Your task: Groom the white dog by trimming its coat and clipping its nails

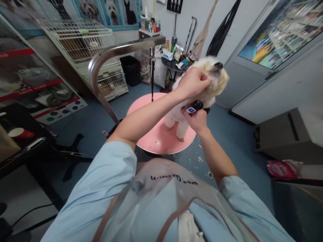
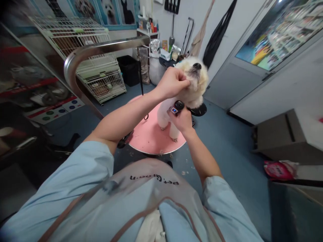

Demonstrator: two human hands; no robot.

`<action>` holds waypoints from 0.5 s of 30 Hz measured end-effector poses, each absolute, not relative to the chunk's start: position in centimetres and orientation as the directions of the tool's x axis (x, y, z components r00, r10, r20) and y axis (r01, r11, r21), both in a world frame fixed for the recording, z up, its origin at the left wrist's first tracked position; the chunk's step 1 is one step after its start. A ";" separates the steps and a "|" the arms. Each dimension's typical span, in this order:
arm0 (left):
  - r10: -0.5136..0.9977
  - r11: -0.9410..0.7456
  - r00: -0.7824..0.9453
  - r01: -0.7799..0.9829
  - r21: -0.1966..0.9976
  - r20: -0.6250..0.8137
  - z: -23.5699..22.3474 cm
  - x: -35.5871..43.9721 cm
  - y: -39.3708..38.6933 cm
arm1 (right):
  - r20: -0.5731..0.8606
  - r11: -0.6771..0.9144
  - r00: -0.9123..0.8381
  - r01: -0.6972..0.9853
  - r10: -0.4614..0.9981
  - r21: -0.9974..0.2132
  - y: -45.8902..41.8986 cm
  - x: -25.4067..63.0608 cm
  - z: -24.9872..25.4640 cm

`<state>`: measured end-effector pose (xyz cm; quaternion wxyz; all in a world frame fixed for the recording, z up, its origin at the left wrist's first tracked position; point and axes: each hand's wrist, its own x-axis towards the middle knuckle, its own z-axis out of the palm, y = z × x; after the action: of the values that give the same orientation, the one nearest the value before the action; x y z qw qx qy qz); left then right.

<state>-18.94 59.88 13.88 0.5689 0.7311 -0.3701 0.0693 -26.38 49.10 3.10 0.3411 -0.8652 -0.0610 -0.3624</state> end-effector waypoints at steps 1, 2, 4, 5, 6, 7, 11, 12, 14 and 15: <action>-0.474 -0.093 0.716 -0.620 0.779 0.513 14.1 -18.9 59.7 | 0.699 -0.769 0.701 0.368 -0.140 -0.523 48.9 -26.6 3.4; -0.482 -0.100 0.714 -0.620 0.778 0.508 14.2 -18.9 59.5 | 0.743 -0.778 0.653 0.386 -0.149 -0.495 48.6 -26.7 3.8; -0.483 -0.095 0.713 -0.621 0.778 0.509 14.3 -18.8 59.1 | 0.811 -0.801 0.565 0.411 -0.151 -0.436 47.6 -26.8 4.7; -0.480 -0.086 0.712 -0.620 0.780 0.513 14.3 -18.7 59.0 | 0.815 -0.810 0.566 0.417 -0.123 -0.412 47.2 -26.6 5.0; -0.476 -0.076 0.712 -0.619 0.782 0.517 14.3 -18.6 58.9 | 0.794 -0.814 0.603 0.423 -0.073 -0.397 46.8 -26.4 5.1; -0.472 -0.068 0.714 -0.614 0.786 0.517 14.3 -18.5 58.8 | 0.754 -0.812 0.657 0.430 -0.019 -0.395 46.5 -26.2 5.0; -0.488 -0.028 0.718 -0.581 0.814 0.496 14.2 -18.2 58.9 | 0.607 -0.795 0.792 0.408 0.063 -0.450 46.5 -25.7 2.1; -0.490 -0.007 0.715 -0.576 0.817 0.499 14.1 -18.0 58.9 | 0.585 -0.795 0.809 0.388 0.052 -0.466 46.6 -25.8 0.9; -0.482 0.046 0.706 -0.572 0.819 0.519 13.9 -17.7 58.9 | 0.529 -0.794 0.848 0.337 0.023 -0.506 46.9 -26.1 -1.6; -0.472 0.069 0.704 -0.571 0.818 0.531 13.8 -17.5 58.9 | 0.496 -0.788 0.868 0.311 0.008 -0.532 47.0 -26.3 -2.8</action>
<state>-17.51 58.89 13.81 0.6228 0.6812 -0.3828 0.0394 -26.33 46.99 -2.77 0.3138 -0.9142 -0.0871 -0.2412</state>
